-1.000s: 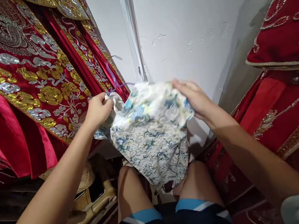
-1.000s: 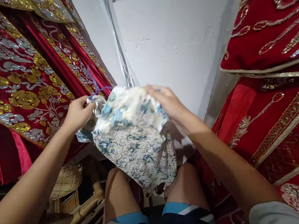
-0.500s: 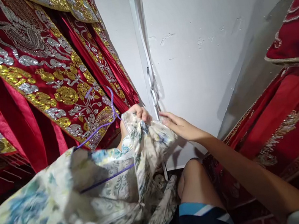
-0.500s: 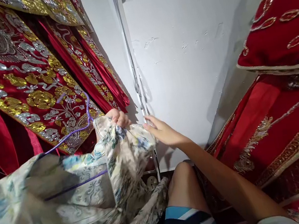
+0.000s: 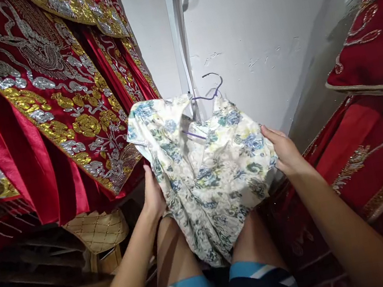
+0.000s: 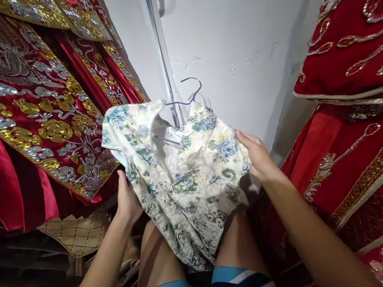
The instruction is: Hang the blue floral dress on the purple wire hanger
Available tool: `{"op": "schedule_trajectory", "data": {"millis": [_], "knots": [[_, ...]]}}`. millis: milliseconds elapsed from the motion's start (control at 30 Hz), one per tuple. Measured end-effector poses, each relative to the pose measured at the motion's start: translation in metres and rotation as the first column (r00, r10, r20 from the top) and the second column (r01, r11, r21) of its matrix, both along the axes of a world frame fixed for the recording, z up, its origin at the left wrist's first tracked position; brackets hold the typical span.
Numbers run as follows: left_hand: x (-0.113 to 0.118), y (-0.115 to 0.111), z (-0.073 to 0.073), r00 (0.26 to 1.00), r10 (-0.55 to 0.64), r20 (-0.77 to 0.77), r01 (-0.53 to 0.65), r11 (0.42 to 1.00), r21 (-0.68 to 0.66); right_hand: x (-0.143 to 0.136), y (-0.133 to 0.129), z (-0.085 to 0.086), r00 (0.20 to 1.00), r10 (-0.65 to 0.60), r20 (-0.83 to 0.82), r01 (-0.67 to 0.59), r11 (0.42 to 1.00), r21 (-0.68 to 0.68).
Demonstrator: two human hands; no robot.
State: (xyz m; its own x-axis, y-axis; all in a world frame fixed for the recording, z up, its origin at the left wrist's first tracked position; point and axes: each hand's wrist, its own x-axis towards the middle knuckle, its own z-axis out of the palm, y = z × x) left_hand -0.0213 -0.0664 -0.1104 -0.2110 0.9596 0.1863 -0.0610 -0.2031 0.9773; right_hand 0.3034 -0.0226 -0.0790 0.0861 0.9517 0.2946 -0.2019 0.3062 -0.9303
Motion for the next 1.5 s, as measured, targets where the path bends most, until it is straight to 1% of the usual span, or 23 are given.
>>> {"op": "schedule_trajectory", "data": {"millis": [100,200,267,367,400,467,533,567,600,633,667,700,767,800,933,1033,1167,1233,1300,1333,1367,1433,1500], "knots": [[0.007,-0.005,-0.030,0.984,0.125,0.128,-0.130,0.991,0.030,-0.017,0.003,-0.001,0.997,0.070,0.011,-0.070,0.998,-0.001],[0.014,-0.014,-0.060,0.972,0.226,0.061,-0.229,0.972,0.053,-0.026,0.001,-0.011,0.991,0.133,0.028,-0.132,0.991,-0.031],[0.017,-0.022,-0.078,0.971,0.234,0.041,-0.235,0.972,0.022,-0.020,0.000,-0.022,0.995,0.078,0.055,-0.077,0.997,-0.029],[0.024,-0.035,-0.101,0.968,0.244,0.064,-0.239,0.968,-0.081,-0.005,-0.001,-0.045,0.984,-0.163,0.071,0.159,0.986,0.058],[0.029,-0.039,-0.107,0.963,0.257,0.075,-0.250,0.963,-0.101,-0.002,-0.004,-0.055,0.961,-0.272,0.053,0.265,0.958,0.108],[0.041,-0.047,-0.117,0.951,0.293,0.101,-0.281,0.952,-0.122,-0.006,-0.014,-0.079,0.864,-0.503,-0.021,0.497,0.846,0.196],[0.056,-0.055,-0.122,0.947,0.296,0.128,-0.279,0.951,-0.134,-0.024,-0.034,-0.106,0.730,-0.676,-0.102,0.681,0.705,0.198],[0.064,-0.058,-0.123,0.950,0.280,0.139,-0.261,0.955,-0.142,-0.037,-0.045,-0.120,0.684,-0.720,-0.118,0.728,0.667,0.158],[0.071,-0.061,-0.123,0.956,0.252,0.148,-0.231,0.962,-0.145,-0.052,-0.057,-0.133,0.708,-0.698,-0.108,0.706,0.704,0.083],[0.076,-0.063,-0.122,0.964,0.217,0.153,-0.195,0.970,-0.144,-0.069,-0.069,-0.144,0.806,-0.587,-0.077,0.588,0.809,-0.021],[0.080,-0.066,-0.121,0.971,0.182,0.154,-0.161,0.977,-0.140,-0.085,-0.078,-0.154,0.911,-0.409,-0.046,0.400,0.907,-0.132],[0.082,-0.067,-0.120,0.975,0.161,0.153,-0.141,0.981,-0.135,-0.099,-0.085,-0.160,0.993,-0.121,-0.011,0.115,0.965,-0.234],[0.081,-0.071,-0.117,0.978,0.148,0.146,-0.130,0.983,-0.127,-0.122,-0.093,-0.165,0.966,0.258,-0.003,-0.244,0.910,-0.335],[0.078,-0.072,-0.115,0.979,0.145,0.143,-0.128,0.984,-0.124,-0.128,-0.093,-0.163,0.937,0.349,0.010,-0.326,0.884,-0.336],[0.061,-0.078,-0.114,0.985,0.125,0.121,-0.110,0.987,-0.119,-0.132,-0.092,-0.147,0.927,0.365,0.083,-0.334,0.907,-0.256],[0.041,-0.080,-0.120,0.961,0.265,0.082,-0.253,0.958,-0.134,-0.124,-0.097,-0.136,0.932,0.353,0.080,-0.322,0.909,-0.265],[0.011,-0.078,-0.132,0.814,0.581,-0.015,-0.580,0.811,-0.075,-0.112,-0.107,-0.122,0.938,0.332,0.098,-0.292,0.911,-0.291],[0.004,-0.078,-0.136,0.698,0.714,-0.059,-0.713,0.700,0.044,-0.108,-0.109,-0.115,0.930,0.347,0.119,-0.299,0.905,-0.303],[0.009,-0.080,-0.139,0.614,0.783,-0.103,-0.755,0.620,0.212,-0.107,-0.110,-0.111,0.918,0.368,0.145,-0.311,0.898,-0.310],[0.017,-0.081,-0.139,0.628,0.767,-0.134,-0.714,0.636,0.294,-0.107,-0.111,-0.110,0.913,0.374,0.162,-0.312,0.897,-0.312],[0.026,-0.081,-0.139,0.685,0.706,-0.182,-0.625,0.697,0.352,-0.108,-0.111,-0.110,0.909,0.377,0.178,-0.311,0.897,-0.314],[0.050,-0.082,-0.138,0.832,0.481,-0.277,-0.369,0.852,0.373,-0.110,-0.112,-0.112,0.901,0.387,0.197,-0.316,0.895,-0.316],[0.073,-0.079,-0.135,0.918,0.251,-0.308,-0.149,0.936,0.320,-0.113,-0.113,-0.117,0.888,0.411,0.205,-0.337,0.886,-0.318]]}}
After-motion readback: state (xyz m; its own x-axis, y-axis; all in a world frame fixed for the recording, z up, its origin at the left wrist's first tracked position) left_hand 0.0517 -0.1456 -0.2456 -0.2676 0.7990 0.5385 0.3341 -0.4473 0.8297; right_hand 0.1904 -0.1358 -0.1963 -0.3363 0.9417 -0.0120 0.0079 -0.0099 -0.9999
